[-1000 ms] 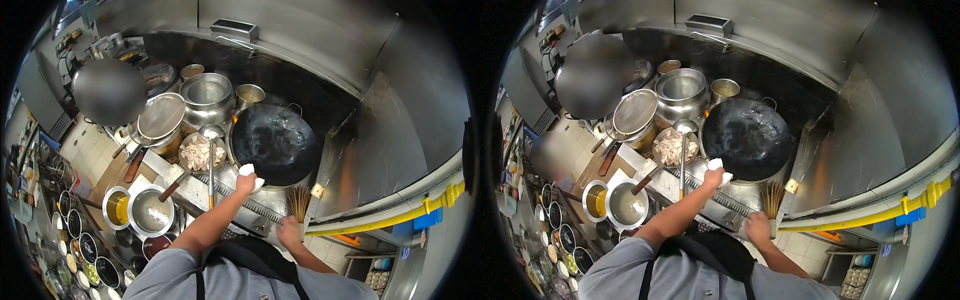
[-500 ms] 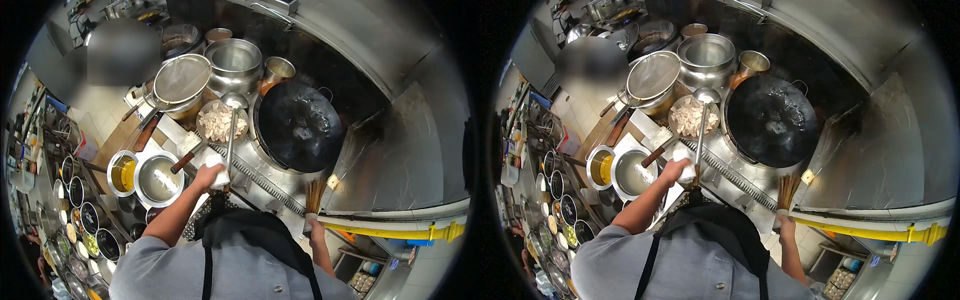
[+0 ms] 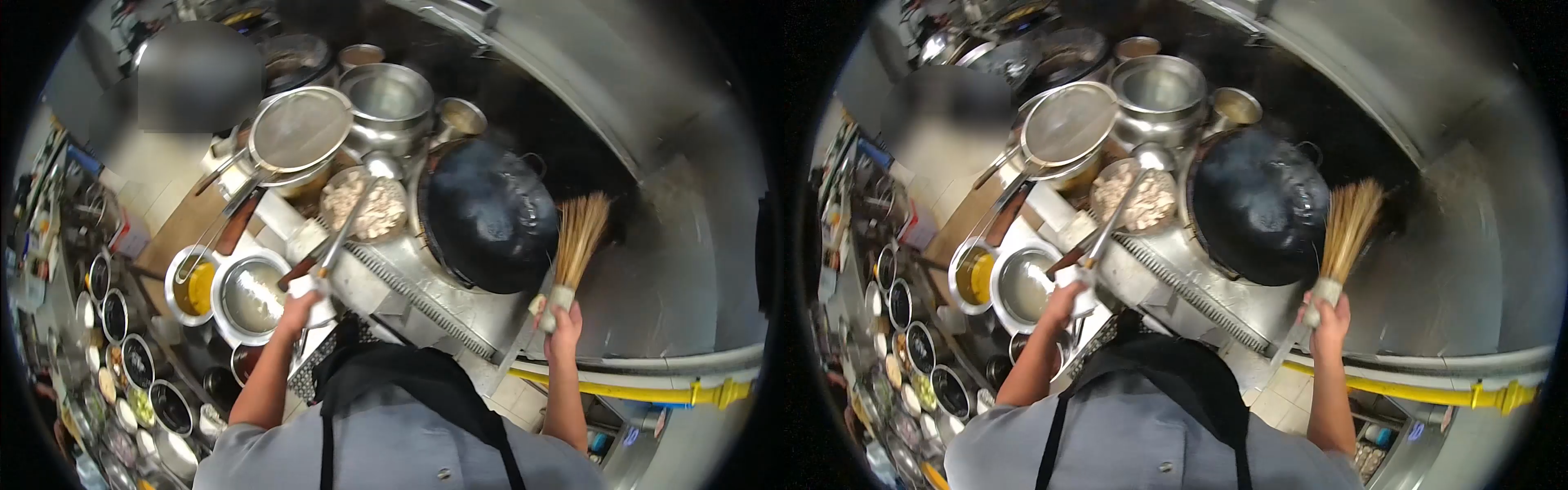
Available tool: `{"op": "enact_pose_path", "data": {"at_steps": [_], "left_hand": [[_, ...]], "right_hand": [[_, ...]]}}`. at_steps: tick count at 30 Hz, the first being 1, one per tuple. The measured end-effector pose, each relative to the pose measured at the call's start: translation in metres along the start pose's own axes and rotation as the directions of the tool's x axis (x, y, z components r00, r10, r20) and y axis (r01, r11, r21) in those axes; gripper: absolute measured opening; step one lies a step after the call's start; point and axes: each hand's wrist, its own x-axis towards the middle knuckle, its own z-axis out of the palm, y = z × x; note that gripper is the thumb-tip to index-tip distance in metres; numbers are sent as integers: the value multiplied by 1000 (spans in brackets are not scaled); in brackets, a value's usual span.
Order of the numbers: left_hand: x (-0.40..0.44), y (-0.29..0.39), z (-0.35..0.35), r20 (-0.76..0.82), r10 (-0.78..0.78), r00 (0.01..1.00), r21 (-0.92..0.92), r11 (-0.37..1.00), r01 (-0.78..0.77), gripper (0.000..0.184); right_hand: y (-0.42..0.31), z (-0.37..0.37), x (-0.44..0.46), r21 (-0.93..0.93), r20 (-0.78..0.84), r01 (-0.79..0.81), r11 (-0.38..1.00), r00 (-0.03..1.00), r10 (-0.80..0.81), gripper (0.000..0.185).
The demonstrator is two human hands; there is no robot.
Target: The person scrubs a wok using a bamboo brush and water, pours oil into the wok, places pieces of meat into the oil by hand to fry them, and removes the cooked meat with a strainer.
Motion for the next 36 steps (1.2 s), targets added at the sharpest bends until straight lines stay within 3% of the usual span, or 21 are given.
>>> {"op": "enact_pose_path", "data": {"at_steps": [3, 4, 6, 10, 11, 13, 14, 15, 16, 18, 20, 22, 23, 24, 25, 27, 29, 30, 32, 34, 36], "left_hand": [[-31, 50, 11, -67, 38, 997, 327, 945, -14, 33], [-25, 40, 6, -73, 81, 994, 557, 830, -27, 41], [-54, 55, 36, -28, 525, 850, 892, 398, -216, 49], [-60, 70, 98, 213, 558, 802, 748, 435, -501, 48], [-35, 48, 107, 227, 586, 778, 735, 421, -532, 53], [-10, 29, 122, 216, 528, 822, 705, 498, -505, 63], [-7, 28, 130, 193, 431, 882, 683, 586, -436, 70], [3, 20, 128, 178, 344, 922, 760, 548, -351, 81], [4, 21, 126, 186, 345, 920, 759, 544, -358, 81], [7, 30, 122, 107, 272, 956, 782, 571, -250, 87], [14, 26, 116, 115, 252, 961, 808, 539, -238, 90], [22, 13, 105, 154, 298, 942, 778, 551, -301, 94], [26, 10, 102, 164, 308, 937, 739, 591, -323, 97], [22, 12, 102, 177, 354, 918, 742, 565, -361, 98], [17, 17, 106, 154, 339, 928, 772, 545, -327, 99], [1, 24, 110, 172, 324, 930, 736, 586, -340, 97], [-10, 27, 111, 210, 453, 867, 729, 518, -448, 94], [-17, 28, 110, 242, 568, 787, 712, 447, -541, 91], [-29, 33, 93, 262, 540, 800, 660, 504, -557, 82], [-36, 27, 67, 159, 488, 858, 529, 692, -491, 67], [-49, 32, 39, 68, 406, 911, 581, 726, -367, 50]], "right_hand": [[-59, 17, 44, -108, -20, 291, 951, 955, -295, 38], [-80, 25, 60, -82, -40, 380, 921, 923, -384, 41], [-118, 30, 104, -83, -106, 419, 904, 899, -426, 47], [-93, 31, 212, -542, -262, 392, 743, 761, -593, 60], [-77, 44, 211, -555, -305, 268, 788, 815, -492, 56], [19, 42, 247, -796, -138, 330, 508, 718, -682, 29], [69, 42, 267, -808, -209, -68, 586, 962, -177, 27], [62, 73, 223, -772, -147, -265, 578, 959, 243, 38], [92, 88, 189, -720, -31, -132, 682, 987, 159, 50], [73, 100, 140, -614, 324, -139, 777, 853, 409, 64], [74, 53, 134, -566, 676, 543, 620, 736, -27, 59], [-17, 24, 124, -949, 216, 55, 311, 830, 514, 62], [-9, -11, 162, -956, 289, 287, 55, 895, 339, 59], [-45, -5, 156, -1000, -5, -2, -28, 994, 109, 52], [-26, -19, 183, -986, -98, -70, 151, 978, -186, 51], [9, -5, 212, -861, -281, -25, 507, 855, -435, 49], [80, 17, 238, -888, -206, -137, 438, 972, -114, 41], [92, 40, 216, -829, -94, -173, 531, 980, 173, 44], [80, 79, 150, -541, 351, -101, 835, 875, 333, 56], [25, 82, 109, -625, 393, -52, 779, 841, 372, 56], [24, 27, 149, -883, 271, 55, 466, 871, 411, 56]]}}
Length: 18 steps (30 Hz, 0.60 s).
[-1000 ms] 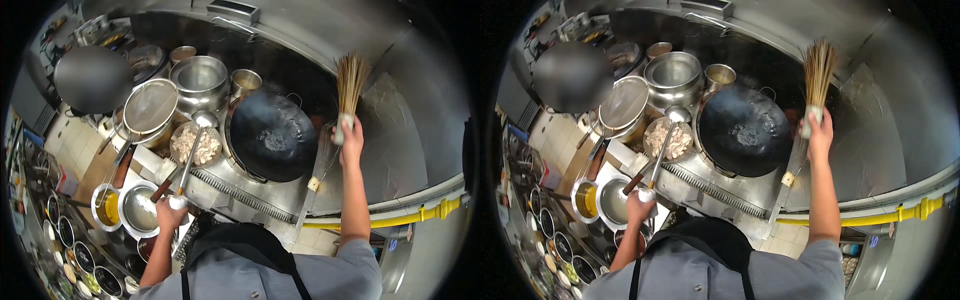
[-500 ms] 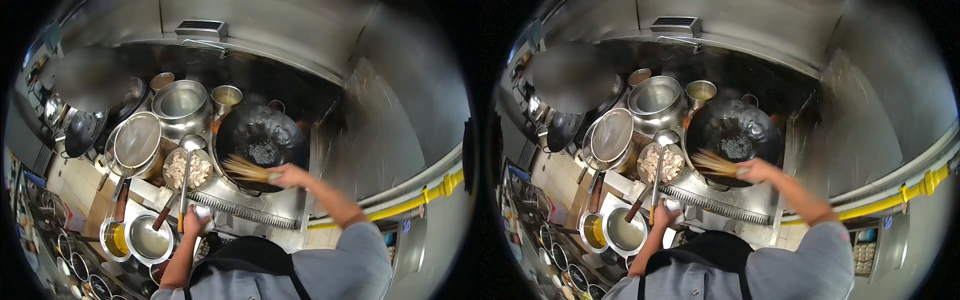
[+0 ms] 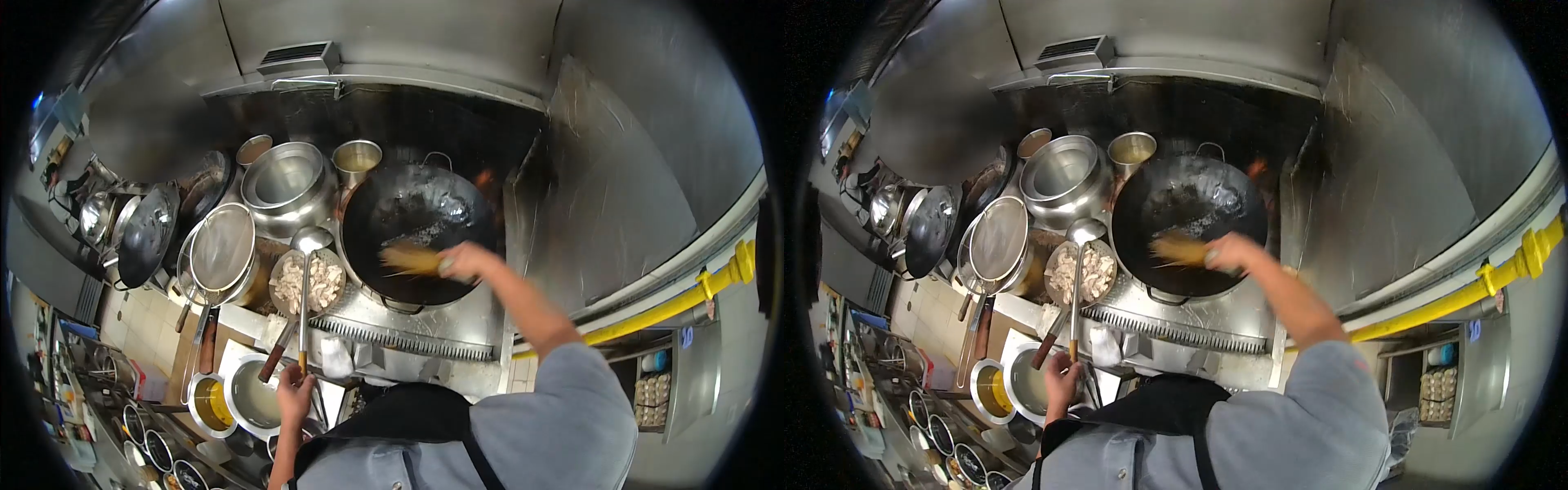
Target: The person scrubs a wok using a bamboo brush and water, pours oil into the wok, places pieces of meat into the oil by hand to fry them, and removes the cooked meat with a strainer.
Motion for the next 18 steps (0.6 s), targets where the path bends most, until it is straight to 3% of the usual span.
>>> {"op": "enact_pose_path", "data": {"at_steps": [1, 2, 3, 4, 6, 8, 9, 10, 11, 13, 14, 15, 16, 18], "left_hand": [[-3, -8, -10, -25, 30, 999, -29, 999, -31, 41], [-5, 0, -12, -34, 38, 999, -27, 999, -38, 41], [-12, 14, -18, -45, 18, 999, -66, 998, -21, 41], [-17, 23, -21, -50, -3, 999, -100, 995, -2, 41], [-19, 34, -11, -55, 17, 998, -137, 990, -24, 41], [-24, 65, 2, 72, 94, 993, -252, 965, -73, 42], [-26, 73, 0, 206, 66, 976, -139, 990, -37, 41], [-31, 77, -3, 273, 100, 957, 57, 991, -120, 40], [-37, 77, -10, 292, 97, 951, 183, 971, -155, 38], [-56, 84, -23, 231, 62, 971, 315, 939, -135, 34], [-63, 64, -27, 236, 59, 970, 325, 936, -136, 34], [-72, 33, -34, 153, -21, 988, 215, 977, -12, 33], [-74, 16, -38, 77, -104, 992, 87, 991, 97, 32], [-77, 15, -33, 46, -99, 994, 55, 994, 96, 31]], "right_hand": [[40, -25, 28, -351, -173, 61, 934, 976, -129, 50], [46, -43, 32, -277, -539, -265, 924, 839, 79, 46], [34, -56, 21, -163, -712, -234, 959, 701, 49, 42], [29, -52, 36, 53, -848, -182, 982, 511, 140, 37], [9, -28, 60, 245, -888, 20, 969, 406, 216, 38], [25, 32, 132, 50, -678, -66, 997, 731, 82, 44], [-15, 46, 91, 250, -340, 20, 968, 938, 69, 54], [-28, 72, 77, 419, -296, 212, 883, 951, -88, 60], [-36, 81, 67, 590, -110, 172, 789, 985, -132, 62], [1, 68, 66, 300, -180, 393, 869, 918, -353, 57], [4, 23, 28, 147, -92, 221, 964, 973, -210, 55], [39, -5, 42, -279, -183, 272, 921, 926, -329, 53], [42, -33, 36, -262, -426, -113, 959, 905, -10, 56], [39, -51, 33, 47, -799, -137, 989, 590, 119, 48]]}}
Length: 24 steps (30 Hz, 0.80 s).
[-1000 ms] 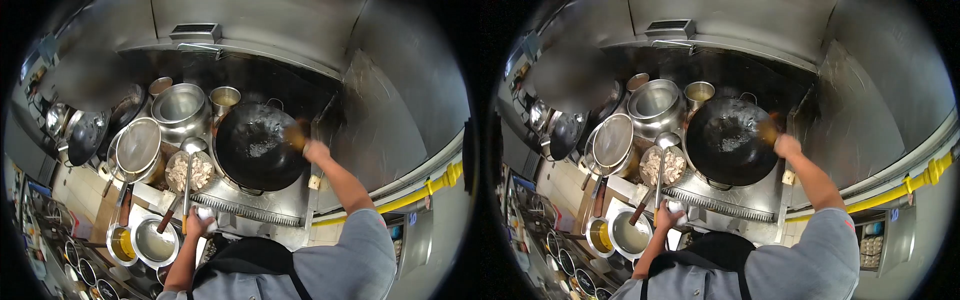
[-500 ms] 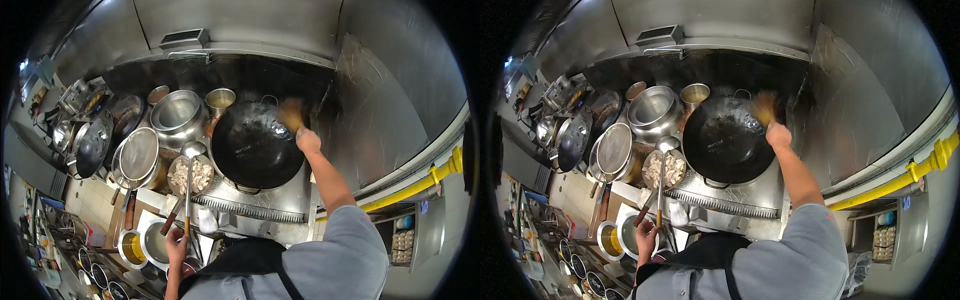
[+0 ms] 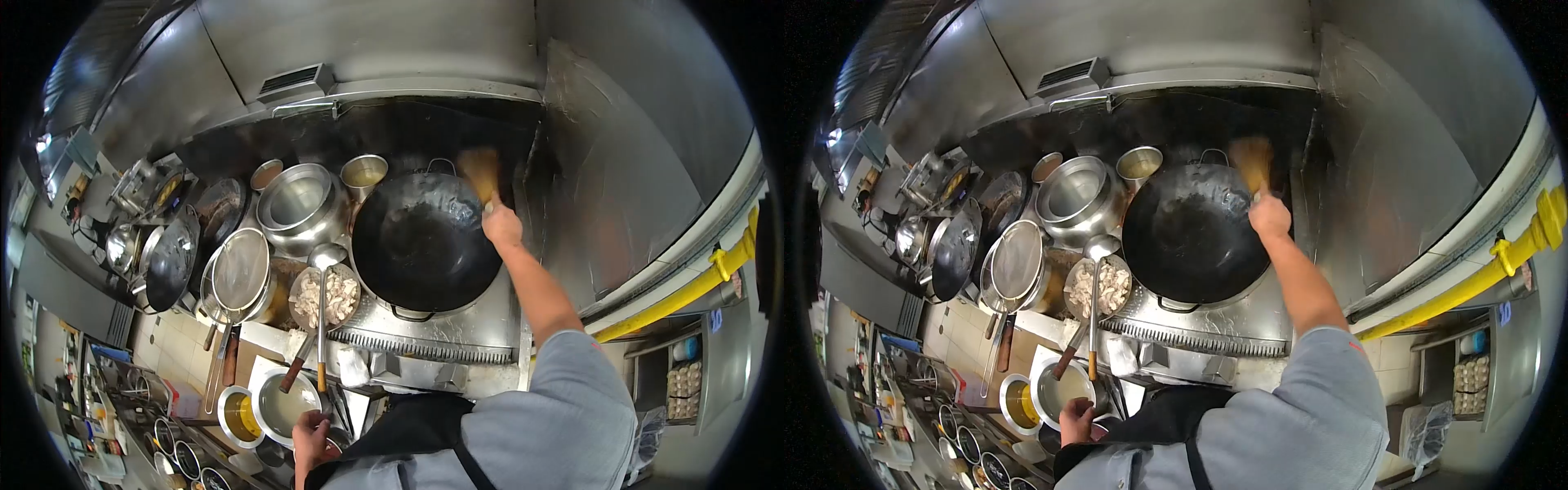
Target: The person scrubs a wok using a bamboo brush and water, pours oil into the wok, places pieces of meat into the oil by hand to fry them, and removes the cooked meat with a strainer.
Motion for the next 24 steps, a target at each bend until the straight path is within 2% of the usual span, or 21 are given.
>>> {"op": "enact_pose_path", "data": {"at_steps": [2, 3, 4, 5, 6, 8, 9, 10, 11, 12, 13, 14, 15, 16, 17, 18, 19, 20, 21, 22, 24], "left_hand": [[9, 24, 12, 62, 26, 998, 67, 997, -30, 29], [12, 54, 23, 152, 93, 984, 82, 991, -106, 28], [13, 78, 33, 243, 158, 957, 87, 979, -183, 28], [11, 91, 37, 250, 162, 955, 91, 978, -190, 28], [12, 104, 41, 325, 135, 936, 93, 981, -173, 28], [17, 105, 43, 392, 117, 912, 92, 982, -166, 28], [20, 89, 43, 378, 133, 916, 36, 987, -159, 28], [23, 74, 42, 365, 140, 920, -17, 989, -144, 29], [23, 62, 40, 337, 120, 934, 68, 986, -151, 32], [24, 52, 38, 341, 99, 935, 160, 974, -161, 36], [17, 55, 37, 341, 125, 932, 202, 958, -202, 37], [11, 60, 39, 343, 150, 927, 239, 941, -240, 39], [9, 58, 43, 359, 127, 924, 263, 937, -231, 39], [7, 58, 50, 372, 102, 923, 283, 934, -217, 40], [-5, 83, 53, 403, 76, 912, 323, 921, -219, 41], [-5, 71, 58, 422, 136, 896, 343, 891, -297, 42], [-14, 81, 60, 437, 120, 891, 340, 896, -288, 42], [-22, 92, 62, 446, 107, 889, 334, 901, -276, 42], [-27, 88, 65, 437, 70, 897, 318, 921, -227, 43], [-33, 83, 66, 401, 59, 914, 305, 933, -194, 43], [-41, 74, 62, 450, 44, 892, 363, 904, -227, 44]], "right_hand": [[-22, 15, -3, 105, -62, -128, 986, 989, 135, 53], [-27, 35, -11, 154, 47, -115, 981, 993, 109, 54], [-38, 43, -35, 210, 273, -76, 975, 962, 17, 53], [-50, 49, -59, 280, 496, -68, 958, 865, -83, 52], [-61, 54, -84, 339, 673, -94, 936, 719, -171, 51], [-72, 8, -121, 448, 824, -218, 867, 477, -306, 64], [-59, 1, -110, 448, 734, 127, 885, 513, -445, 62], [-37, -8, -97, 383, 650, 452, 806, 487, -583, 60], [-36, -74, -86, 214, 857, 154, 965, 444, -261, 55], [-11, -75, -60, -42, 791, 335, 941, 586, -174, 48], [13, -75, -35, -329, 700, 420, 846, 710, -81, 42], [34, -75, -11, -310, 499, 200, 929, 866, -20, 53], [42, -72, -11, -195, 227, 86, 977, 973, -41, 56], [48, -69, -12, -47, -59, 19, 999, 998, -22, 58], [54, -64, -15, -59, -47, 41, 997, 998, -44, 58], [60, -55, -22, 361, -103, 33, 932, 995, 4, 60], [61, -48, -40, 638, -87, 10, 770, 995, 59, 63], [55, -41, -72, 797, -68, -11, 603, 992, 107, 67], [53, -34, -106, 865, -41, -25, 502, 992, 120, 71], [54, -25, -140, 876, -11, -43, 481, 994, 109, 75], [79, 2, -200, 795, 22, -45, 605, 999, 45, 76]]}}
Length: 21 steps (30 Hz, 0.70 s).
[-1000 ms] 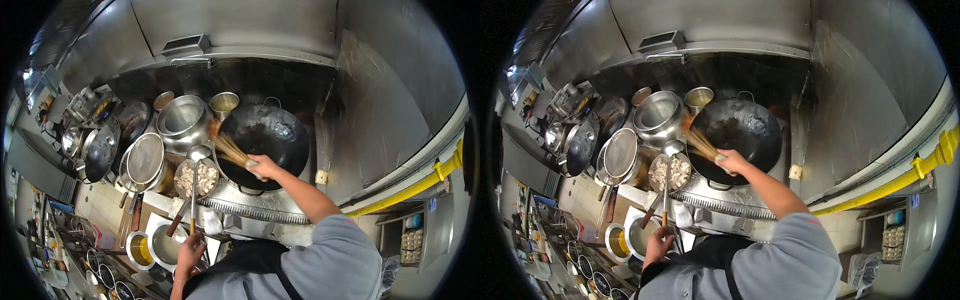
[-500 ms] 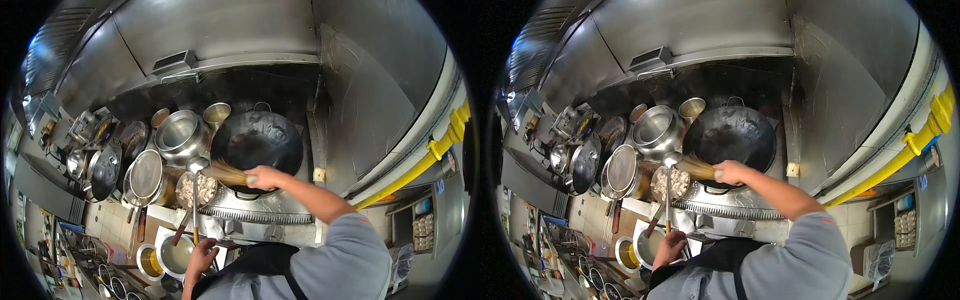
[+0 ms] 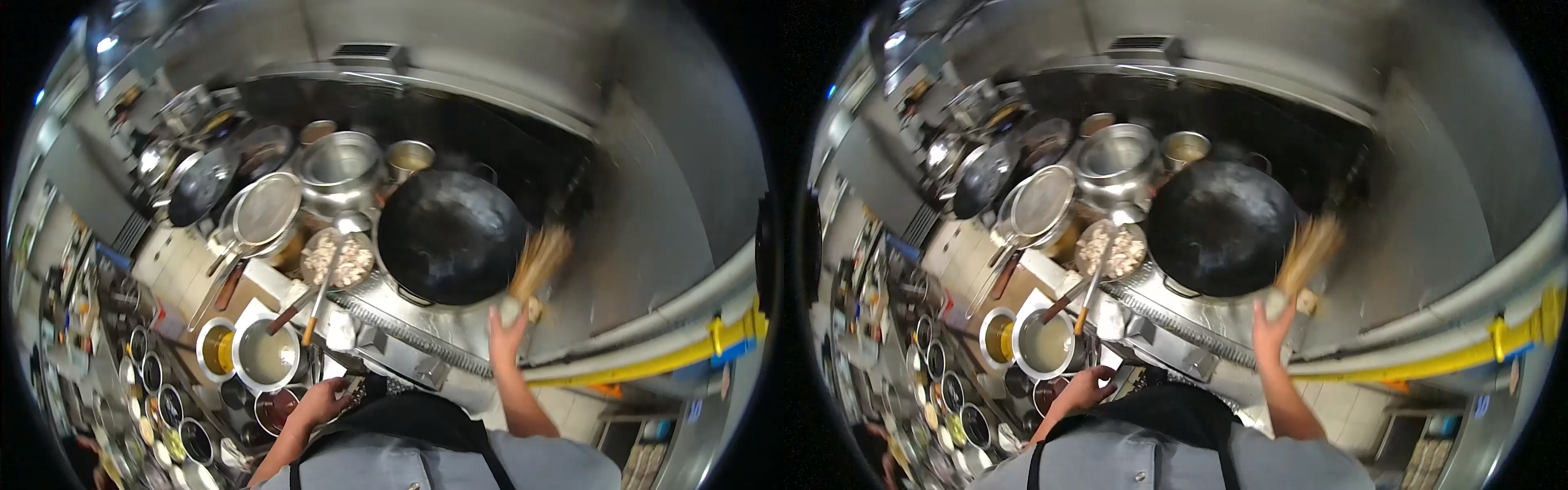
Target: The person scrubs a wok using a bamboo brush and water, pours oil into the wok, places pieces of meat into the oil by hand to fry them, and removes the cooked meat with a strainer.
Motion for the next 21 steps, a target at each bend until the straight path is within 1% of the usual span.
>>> {"op": "enact_pose_path", "data": {"at_steps": [1, 2, 4, 5, 6, 7, 8, 10, 11, 12, 13, 14, 15, 16, 17, 18, 19, 20, 21], "left_hand": [[-7, -6, 3, -26, -45, 999, 15, 999, 46, 44], [-14, -10, 4, -22, -68, 997, -29, 997, 67, 44], [-28, -16, 7, -66, -81, 995, 4, 997, 81, 43], [-34, -28, 10, -65, -74, 995, 25, 997, 76, 43], [-34, -37, 13, -65, -69, 995, 50, 996, 73, 43], [-36, -43, 14, -64, -66, 996, 36, 997, 68, 44], [-39, -53, 14, -72, -33, 997, 78, 996, 38, 44], [-44, -48, 8, -160, 6, 987, 55, 998, 2, 38], [-50, -54, 5, -174, 13, 985, 36, 999, -6, 37], [-54, -53, 0, -184, 18, 983, 22, 1000, -14, 37], [-61, -47, -9, -199, 31, 980, -1, 999, -32, 36], [-73, -59, -7, -203, 17, 979, -16, 1000, -21, 36], [-78, -66, -8, -229, 45, 972, -32, 998, -54, 36], [-84, -70, -12, -256, 72, 964, -46, 995, -87, 37], [-98, -78, -17, -245, 39, 969, -65, 996, -56, 38], [-108, -81, -19, -245, 41, 969, -70, 996, -60, 38], [-117, -85, -21, -226, -35, 974, -87, 996, 15, 38], [-128, -98, -22, -202, -107, 974, -101, 991, 88, 39], [-135, -106, -23, -204, -103, 974, -103, 991, 83, 39]], "right_hand": [[19, -3, -29, -73, 35, 9, 997, 999, -6, 77], [33, -11, -52, -100, 61, 4, 995, 998, 2, 79], [54, -29, -83, -31, 121, -27, 999, 992, 30, 84], [56, -37, -96, -35, 154, -13, 999, 988, 18, 84], [57, -46, -102, -100, 200, -69, 993, 976, 88, 86], [60, -53, -107, -169, 240, -119, 978, 958, 159, 87], [72, -60, -112, -175, 270, -100, 979, 952, 145, 87], [102, -67, -103, -306, 264, -127, 944, 941, 212, 88], [83, -66, -106, -414, 261, -171, 894, 918, 297, 93], [69, -64, -104, -421, 285, -155, 893, 913, 293, 93], [60, -63, -98, -646, 334, 2, 763, 900, 281, 94], [40, -57, -108, -810, 373, 162, 563, 884, 281, 94], [16, -49, -111, -826, 369, 221, 519, 908, 201, 88], [13, -39, -112, -824, 378, 233, 517, 905, 195, 88], [13, -29, -119, -711, 500, 391, 584, 866, 29, 80], [11, -22, -122, -575, 591, 536, 618, 795, -140, 73], [-6, -1, -133, -560, 582, 435, 705, 812, -39, 58], [-7, 16, -150, -567, 579, 436, 699, 814, -38, 58], [0, 37, -158, -492, 647, 299, 818, 754, 113, 53]]}}
